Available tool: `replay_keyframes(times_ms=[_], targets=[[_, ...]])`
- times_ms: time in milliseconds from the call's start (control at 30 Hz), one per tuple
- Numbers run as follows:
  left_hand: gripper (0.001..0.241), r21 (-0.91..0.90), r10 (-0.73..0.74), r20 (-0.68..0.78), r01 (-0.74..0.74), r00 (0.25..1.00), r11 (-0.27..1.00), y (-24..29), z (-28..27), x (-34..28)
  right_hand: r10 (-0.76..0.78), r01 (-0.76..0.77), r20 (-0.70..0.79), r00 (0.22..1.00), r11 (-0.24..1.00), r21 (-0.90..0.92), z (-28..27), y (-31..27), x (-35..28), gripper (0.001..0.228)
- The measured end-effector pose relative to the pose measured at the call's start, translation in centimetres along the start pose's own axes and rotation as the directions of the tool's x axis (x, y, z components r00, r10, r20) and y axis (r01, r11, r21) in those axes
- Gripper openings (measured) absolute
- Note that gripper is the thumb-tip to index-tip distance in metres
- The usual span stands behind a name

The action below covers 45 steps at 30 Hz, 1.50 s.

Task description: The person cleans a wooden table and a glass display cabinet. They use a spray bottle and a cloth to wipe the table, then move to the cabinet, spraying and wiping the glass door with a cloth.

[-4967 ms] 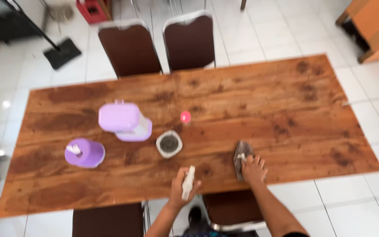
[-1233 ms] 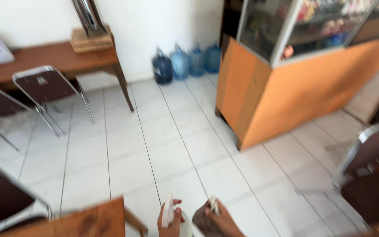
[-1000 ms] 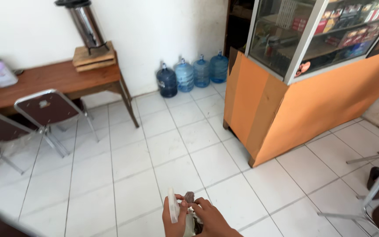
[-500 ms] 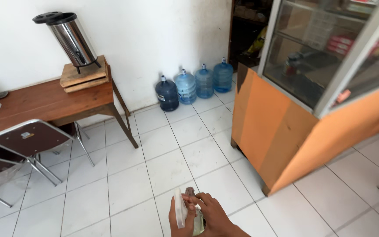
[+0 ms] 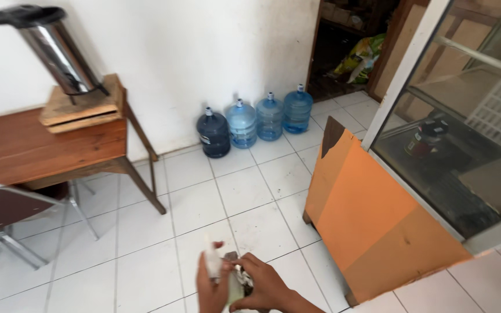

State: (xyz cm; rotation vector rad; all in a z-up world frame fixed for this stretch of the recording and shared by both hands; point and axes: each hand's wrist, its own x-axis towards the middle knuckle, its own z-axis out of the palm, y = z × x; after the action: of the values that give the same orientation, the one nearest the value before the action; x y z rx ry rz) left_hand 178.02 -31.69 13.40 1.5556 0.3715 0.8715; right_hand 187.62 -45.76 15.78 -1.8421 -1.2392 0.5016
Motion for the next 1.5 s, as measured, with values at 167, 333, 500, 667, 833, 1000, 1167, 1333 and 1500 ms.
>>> replay_keyframes(times_ms=[167, 333, 500, 667, 833, 1000, 1167, 1333, 1500], targets=[[0.028, 0.039, -0.053, -0.038, 0.055, 0.998, 0.998, -4.4, 0.5, 7.8, -0.047, 0.048, -0.176, 0.983, 0.999, 0.001, -3.4, 7.1, 6.9, 0.07], [0.025, 0.081, -0.046, 0.046, 0.043, 0.998, 0.996, -6.3, 3.0, 19.5, 0.19, -0.103, -0.444, 0.876, 0.971, 0.214, -11.1, 13.7, 14.2, 0.051], [0.024, 0.049, -0.082, 0.252, 0.072, 0.964, 0.996, -9.2, 6.5, 32.1, 0.195, -0.227, -0.782, 0.592, 0.971, 0.07, -21.6, 17.6, 20.3, 0.049], [0.028, 0.08, -0.05, 0.47, 0.014, 0.881, 0.997, -13.2, 12.5, 41.1, 0.209, -0.216, -0.876, 0.435, 0.969, 0.124, -26.9, 19.6, 22.8, 0.043], [0.026, -0.01, -0.163, 0.623, 0.216, 0.765, 0.976, -15.1, 20.6, 48.2, 0.289, -0.256, -0.858, 0.426, 0.947, 0.192, -30.9, 20.1, 24.0, 0.043], [0.022, -0.151, 0.107, 0.768, 0.017, 0.631, 0.988, -16.4, 30.2, 55.5, 0.085, -0.175, -0.945, 0.317, 0.984, 0.029, -37.6, 21.6, 26.0, 0.046], [0.021, -0.122, 0.094, 0.895, 0.037, 0.437, 0.992, -17.3, 41.5, 62.3, 0.071, -0.356, -0.985, 0.157, 0.935, 0.011, -44.9, 24.9, 28.4, 0.047], [0.026, -0.205, 0.219, 0.944, -0.082, 0.246, 0.975, -19.4, 51.6, 66.6, 0.185, -0.487, -0.98, -0.078, 0.85, 0.2, -48.2, 29.7, 29.4, 0.044], [0.03, -0.103, 0.103, 0.995, -0.001, -0.007, 0.995, -21.1, 59.7, 66.1, 0.209, -0.606, -0.954, -0.217, 0.737, 0.299, -47.8, 32.4, 29.0, 0.043]])
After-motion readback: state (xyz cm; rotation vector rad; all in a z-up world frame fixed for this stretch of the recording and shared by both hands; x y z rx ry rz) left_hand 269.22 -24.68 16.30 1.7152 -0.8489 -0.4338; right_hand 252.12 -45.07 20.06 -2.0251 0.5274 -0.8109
